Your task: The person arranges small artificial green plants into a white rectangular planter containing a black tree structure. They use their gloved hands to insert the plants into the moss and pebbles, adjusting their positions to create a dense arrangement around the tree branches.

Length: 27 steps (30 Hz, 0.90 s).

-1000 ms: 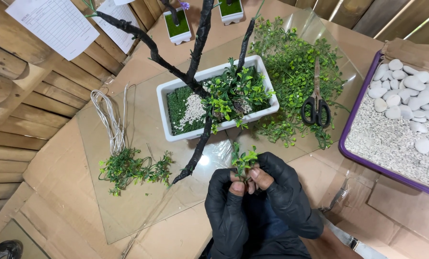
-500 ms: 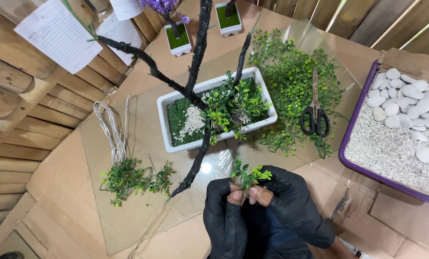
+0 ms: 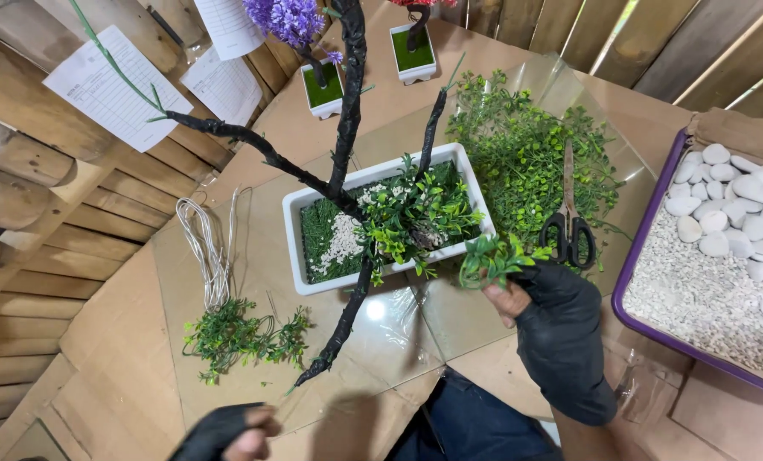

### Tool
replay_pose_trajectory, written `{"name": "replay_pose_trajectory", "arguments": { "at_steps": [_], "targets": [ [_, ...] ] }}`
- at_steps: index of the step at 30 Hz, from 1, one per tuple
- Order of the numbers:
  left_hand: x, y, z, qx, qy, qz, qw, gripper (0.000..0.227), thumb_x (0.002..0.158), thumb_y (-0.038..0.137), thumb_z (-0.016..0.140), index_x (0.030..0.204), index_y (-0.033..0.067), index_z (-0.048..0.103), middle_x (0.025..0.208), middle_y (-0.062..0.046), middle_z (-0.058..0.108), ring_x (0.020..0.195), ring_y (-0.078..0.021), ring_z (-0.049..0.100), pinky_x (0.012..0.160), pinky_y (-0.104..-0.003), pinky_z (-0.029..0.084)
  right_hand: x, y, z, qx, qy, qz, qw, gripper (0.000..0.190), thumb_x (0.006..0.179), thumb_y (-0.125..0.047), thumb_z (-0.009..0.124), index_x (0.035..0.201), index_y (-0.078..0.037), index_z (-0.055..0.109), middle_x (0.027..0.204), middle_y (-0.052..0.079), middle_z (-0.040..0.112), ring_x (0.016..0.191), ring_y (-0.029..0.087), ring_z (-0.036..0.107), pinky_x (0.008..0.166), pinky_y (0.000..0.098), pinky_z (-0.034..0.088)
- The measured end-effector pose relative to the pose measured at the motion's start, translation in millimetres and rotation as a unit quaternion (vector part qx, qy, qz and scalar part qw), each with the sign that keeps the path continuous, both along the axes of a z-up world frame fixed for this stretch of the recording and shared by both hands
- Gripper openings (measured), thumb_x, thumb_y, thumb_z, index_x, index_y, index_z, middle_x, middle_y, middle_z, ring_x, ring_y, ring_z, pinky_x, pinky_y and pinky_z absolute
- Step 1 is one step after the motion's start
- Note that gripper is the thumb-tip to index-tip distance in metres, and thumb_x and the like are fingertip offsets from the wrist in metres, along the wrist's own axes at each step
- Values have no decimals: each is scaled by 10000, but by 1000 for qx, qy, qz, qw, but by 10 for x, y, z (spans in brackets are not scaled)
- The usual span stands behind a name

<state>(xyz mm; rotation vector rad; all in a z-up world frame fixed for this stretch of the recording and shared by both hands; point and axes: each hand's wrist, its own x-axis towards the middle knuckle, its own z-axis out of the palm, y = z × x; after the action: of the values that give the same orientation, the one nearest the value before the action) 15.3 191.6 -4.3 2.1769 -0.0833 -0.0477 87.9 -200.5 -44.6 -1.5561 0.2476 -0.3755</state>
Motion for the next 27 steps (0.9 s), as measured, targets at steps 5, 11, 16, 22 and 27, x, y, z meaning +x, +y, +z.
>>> {"name": "replay_pose_trajectory", "arguments": {
  "at_steps": [5,11,16,22,27],
  "targets": [
    [392,-228,850,70,1,77,995,373,907,289,606,1128,112,850,935,-39,856,731,-132,773,720,-256,582,336,123,95,9,-31,31,999,383,878,-119,768,566,-122,545,480,-7,444,450,111,406,487,338,374],
    [1203,-1109,1273,45,-151,-74,985,237,875,190,699,1092,142,781,864,-25,817,609,-93,702,681,-202,529,574,271,-124,76,-51,-15,996,103,819,52,783,903,8,743,883,98,747,870,201,730,868,365,713],
    [1760,-1495,1068,140,-157,-283,936,277,1007,333,577,1207,199,713,754,-96,750,617,-378,672,539,-449,468,768,316,-191,-43,-52,-48,997,147,852,-52,801,996,-54,770,912,105,792,838,209,784,761,326,698],
    [2204,-1697,648,242,-193,-305,900,221,1048,341,528,1041,181,680,576,-136,584,526,-445,563,430,-523,305,898,347,-229,-87,-42,-73,993,138,849,-91,824,973,-48,779,869,93,783,788,183,750,698,323,635],
    [2241,-1776,685,308,-206,-265,890,99,977,256,627,966,202,709,511,-133,565,463,-453,557,388,-560,294,860,299,-168,-125,-47,-70,989,138,853,-121,828,971,-65,786,845,73,773,761,174,723,681,338,602]
  ]
}}
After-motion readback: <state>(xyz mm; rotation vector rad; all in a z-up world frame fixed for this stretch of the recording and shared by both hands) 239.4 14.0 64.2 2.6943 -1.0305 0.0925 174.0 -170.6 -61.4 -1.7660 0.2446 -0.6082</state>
